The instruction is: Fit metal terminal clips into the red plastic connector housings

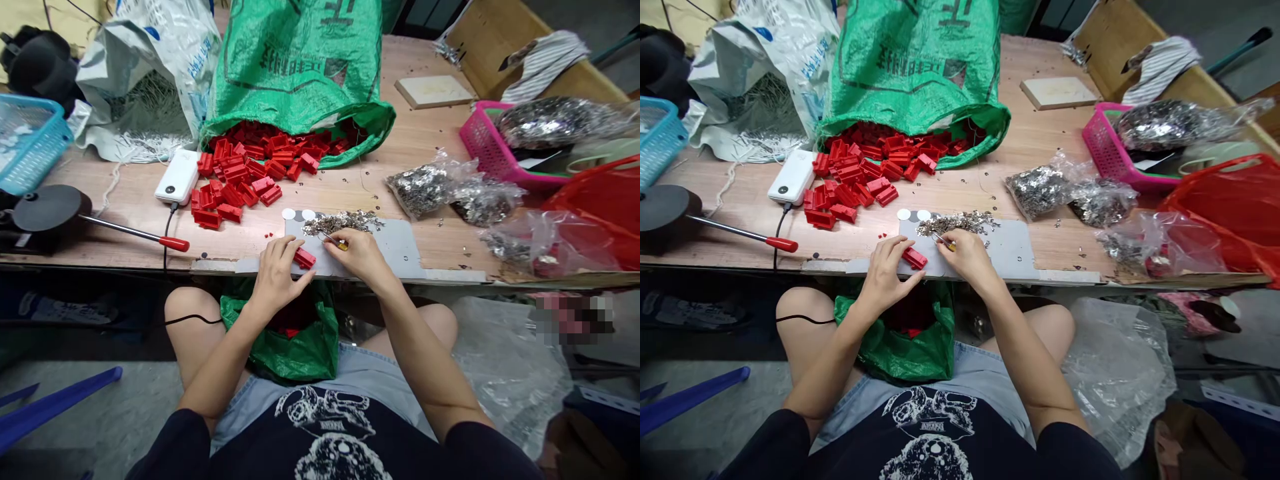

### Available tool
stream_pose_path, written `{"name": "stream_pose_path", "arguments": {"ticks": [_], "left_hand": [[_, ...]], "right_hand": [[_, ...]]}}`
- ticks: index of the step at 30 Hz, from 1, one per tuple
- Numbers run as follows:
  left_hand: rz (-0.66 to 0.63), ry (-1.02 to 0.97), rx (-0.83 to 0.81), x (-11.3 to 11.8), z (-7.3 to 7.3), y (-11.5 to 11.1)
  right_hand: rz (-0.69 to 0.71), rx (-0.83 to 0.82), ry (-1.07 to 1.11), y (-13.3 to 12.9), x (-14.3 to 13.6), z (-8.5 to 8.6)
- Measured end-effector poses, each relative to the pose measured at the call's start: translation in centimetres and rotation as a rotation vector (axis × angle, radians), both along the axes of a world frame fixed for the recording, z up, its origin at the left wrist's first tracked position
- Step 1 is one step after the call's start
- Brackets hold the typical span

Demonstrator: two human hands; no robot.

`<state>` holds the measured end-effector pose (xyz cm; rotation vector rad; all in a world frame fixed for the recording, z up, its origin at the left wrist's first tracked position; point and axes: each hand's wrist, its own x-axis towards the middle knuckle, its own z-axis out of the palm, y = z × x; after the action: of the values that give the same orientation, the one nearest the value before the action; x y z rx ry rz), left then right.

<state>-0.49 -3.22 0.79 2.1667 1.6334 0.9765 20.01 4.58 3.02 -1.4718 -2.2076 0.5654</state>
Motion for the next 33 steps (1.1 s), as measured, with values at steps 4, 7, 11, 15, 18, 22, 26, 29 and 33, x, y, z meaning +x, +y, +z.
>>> {"name": "stream_pose_path", "arguments": {"ticks": [4, 7, 11, 15, 18, 22, 26, 29, 33], "left_hand": [[-0.074, -0.025, 0.008, -0.5, 0.1, 0.3], [0.013, 0.014, 0.049, -0.4, -0.5, 0.7], [0.159, 0.100, 0.089, 0.0, -1.2, 0.7], [0.176, 0.095, 0.098, 0.6, -1.0, 0.3], [0.114, 0.049, 0.036, 0.9, -0.5, -0.1], [0.060, -0.024, -0.040, 0.5, 0.4, -0.3], [0.012, -0.048, -0.031, -0.1, 0.5, 0.0], [0.004, -0.061, -0.029, -0.1, 0.0, 0.4], [0.063, -0.079, -0.007, 0.3, -0.5, 0.6]], "right_hand": [[0.035, -0.003, 0.010, -0.8, 1.0, 0.0], [0.049, 0.009, 0.041, -1.5, 0.9, 0.3], [0.115, 0.016, 0.068, -2.3, 0.1, 0.5], [0.139, 0.056, 0.019, -2.5, -0.6, -0.2], [0.160, 0.082, -0.011, -2.0, -0.5, -0.8], [0.166, 0.099, 0.034, -1.4, 0.0, -0.8], [0.063, -0.024, 0.240, -1.6, 0.1, -0.2], [-0.016, -0.315, 0.467, -2.2, -0.1, 0.2], [0.016, -0.373, 0.515, -3.1, -0.8, 0.4]]}}
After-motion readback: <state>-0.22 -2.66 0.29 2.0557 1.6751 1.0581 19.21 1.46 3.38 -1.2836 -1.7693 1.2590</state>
